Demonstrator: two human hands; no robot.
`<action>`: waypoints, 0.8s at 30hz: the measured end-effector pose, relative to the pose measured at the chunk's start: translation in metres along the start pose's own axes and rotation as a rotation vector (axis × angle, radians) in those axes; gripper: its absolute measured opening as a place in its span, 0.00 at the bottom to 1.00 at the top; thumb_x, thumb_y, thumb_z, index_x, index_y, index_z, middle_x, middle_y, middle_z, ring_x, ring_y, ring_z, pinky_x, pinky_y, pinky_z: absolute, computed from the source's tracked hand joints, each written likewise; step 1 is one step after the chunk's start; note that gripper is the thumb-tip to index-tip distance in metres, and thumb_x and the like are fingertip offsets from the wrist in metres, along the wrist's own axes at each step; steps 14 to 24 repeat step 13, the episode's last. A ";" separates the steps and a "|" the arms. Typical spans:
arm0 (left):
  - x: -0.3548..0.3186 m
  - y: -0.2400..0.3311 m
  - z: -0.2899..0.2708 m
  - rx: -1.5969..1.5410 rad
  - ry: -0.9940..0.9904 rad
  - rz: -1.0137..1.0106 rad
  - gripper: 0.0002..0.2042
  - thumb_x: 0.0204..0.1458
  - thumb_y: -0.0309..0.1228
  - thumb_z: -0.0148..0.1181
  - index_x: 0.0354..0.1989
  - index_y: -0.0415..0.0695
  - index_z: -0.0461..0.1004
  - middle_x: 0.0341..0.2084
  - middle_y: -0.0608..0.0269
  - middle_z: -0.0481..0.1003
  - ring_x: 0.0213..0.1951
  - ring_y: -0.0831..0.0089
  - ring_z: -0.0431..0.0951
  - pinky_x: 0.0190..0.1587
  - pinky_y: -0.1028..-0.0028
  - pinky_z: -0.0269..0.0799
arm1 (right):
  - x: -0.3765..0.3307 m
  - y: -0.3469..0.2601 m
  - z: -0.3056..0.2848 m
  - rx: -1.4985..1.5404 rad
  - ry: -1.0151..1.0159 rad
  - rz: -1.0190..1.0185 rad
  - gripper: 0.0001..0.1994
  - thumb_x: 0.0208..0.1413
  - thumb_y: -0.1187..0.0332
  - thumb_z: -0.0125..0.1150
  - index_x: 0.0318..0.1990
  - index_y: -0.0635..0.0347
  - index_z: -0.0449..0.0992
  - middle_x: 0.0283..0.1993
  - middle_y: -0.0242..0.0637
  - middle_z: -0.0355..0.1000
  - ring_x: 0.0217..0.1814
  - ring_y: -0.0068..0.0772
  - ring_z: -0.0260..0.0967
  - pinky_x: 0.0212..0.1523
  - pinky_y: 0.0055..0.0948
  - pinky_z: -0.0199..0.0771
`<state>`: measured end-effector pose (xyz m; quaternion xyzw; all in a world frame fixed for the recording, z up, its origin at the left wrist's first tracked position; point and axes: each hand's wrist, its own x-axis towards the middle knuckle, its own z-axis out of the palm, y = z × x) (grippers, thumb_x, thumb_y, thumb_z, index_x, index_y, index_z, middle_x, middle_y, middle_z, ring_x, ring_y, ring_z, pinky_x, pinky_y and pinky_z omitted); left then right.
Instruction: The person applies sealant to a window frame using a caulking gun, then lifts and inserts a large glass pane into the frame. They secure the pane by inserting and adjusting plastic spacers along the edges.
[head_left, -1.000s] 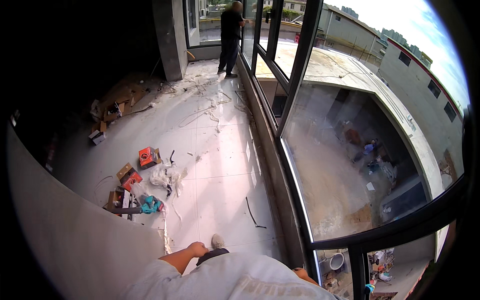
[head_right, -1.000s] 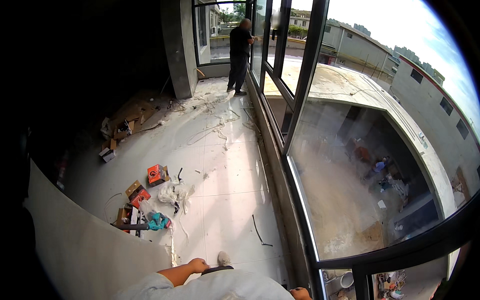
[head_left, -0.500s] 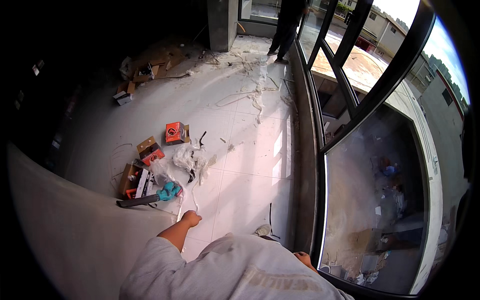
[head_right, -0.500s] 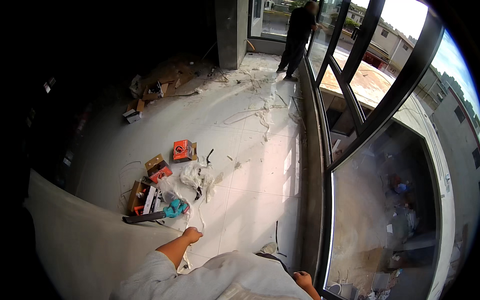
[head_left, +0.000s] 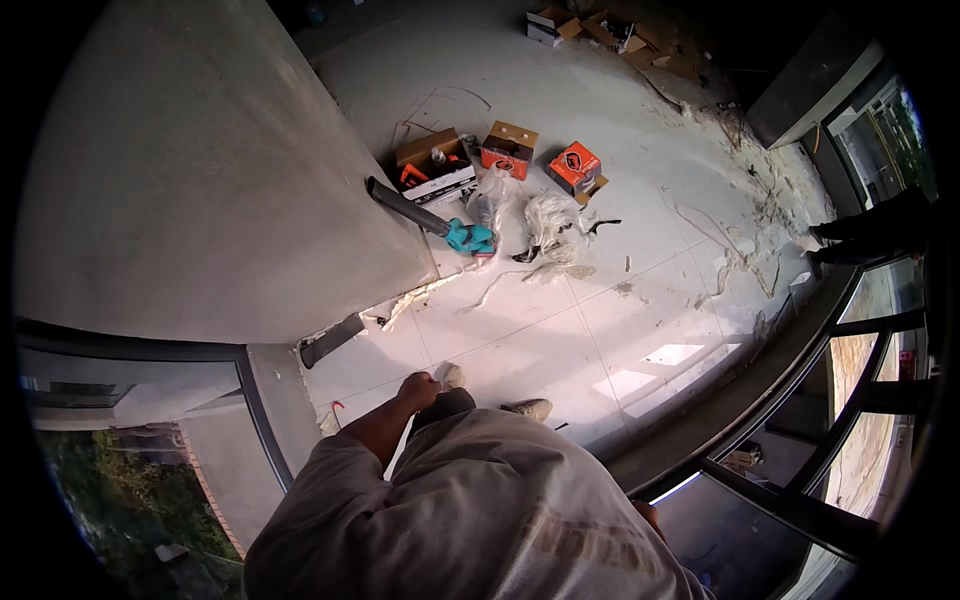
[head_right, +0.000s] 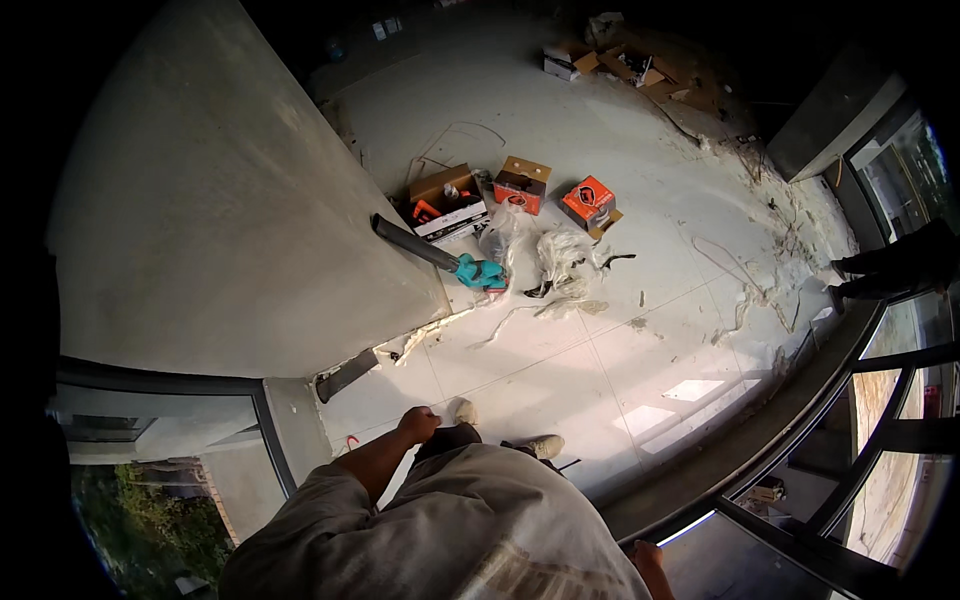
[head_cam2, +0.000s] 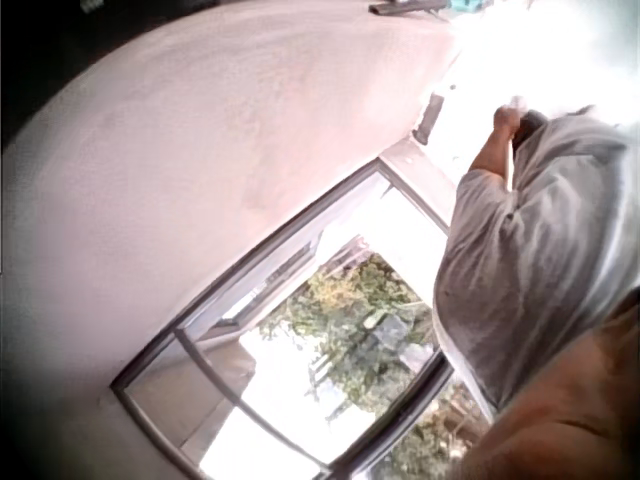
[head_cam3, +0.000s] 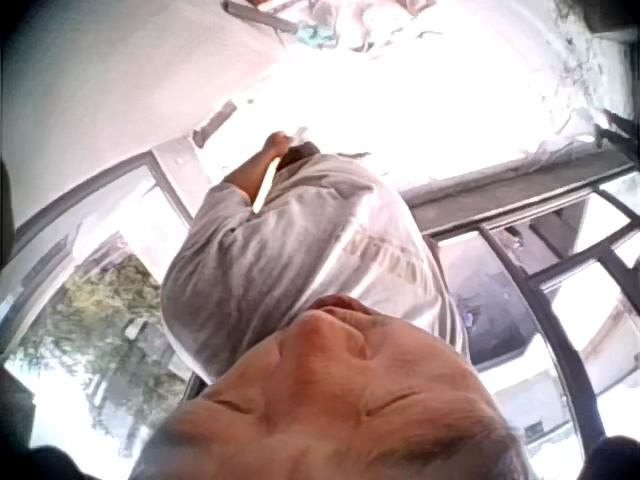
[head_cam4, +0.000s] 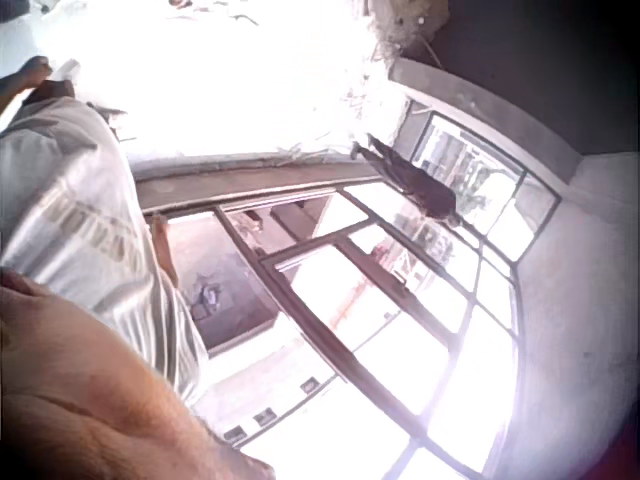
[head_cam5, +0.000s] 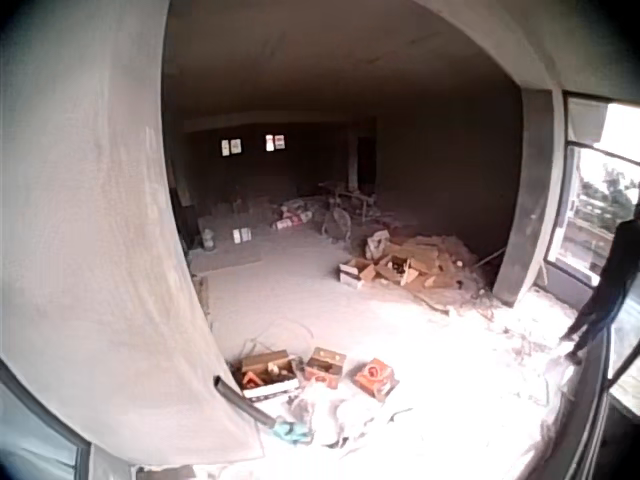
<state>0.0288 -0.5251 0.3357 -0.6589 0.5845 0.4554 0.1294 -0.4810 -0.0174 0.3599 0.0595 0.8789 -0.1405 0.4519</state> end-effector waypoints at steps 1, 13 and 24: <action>0.002 -0.033 0.010 -0.063 0.021 -0.043 0.21 0.51 0.48 0.64 0.39 0.40 0.83 0.41 0.45 0.83 0.47 0.50 0.84 0.51 0.57 0.78 | 0.020 -0.022 -0.030 0.029 0.027 0.024 0.13 0.63 0.60 0.59 0.28 0.56 0.75 0.21 0.37 0.71 0.19 0.34 0.71 0.16 0.34 0.66; -0.056 -0.224 0.041 -0.068 -0.033 -0.181 0.30 0.59 0.57 0.53 0.49 0.41 0.83 0.55 0.38 0.78 0.58 0.44 0.78 0.60 0.52 0.73 | 0.050 -0.464 0.116 0.136 -0.231 -0.574 0.09 0.63 0.64 0.58 0.32 0.54 0.70 0.24 0.30 0.67 0.20 0.24 0.66 0.16 0.24 0.57; -0.056 -0.224 0.041 -0.068 -0.033 -0.181 0.30 0.59 0.57 0.53 0.49 0.41 0.83 0.55 0.38 0.78 0.58 0.44 0.78 0.60 0.52 0.73 | 0.050 -0.464 0.116 0.136 -0.231 -0.574 0.09 0.63 0.64 0.58 0.32 0.54 0.70 0.24 0.30 0.67 0.20 0.24 0.66 0.16 0.24 0.57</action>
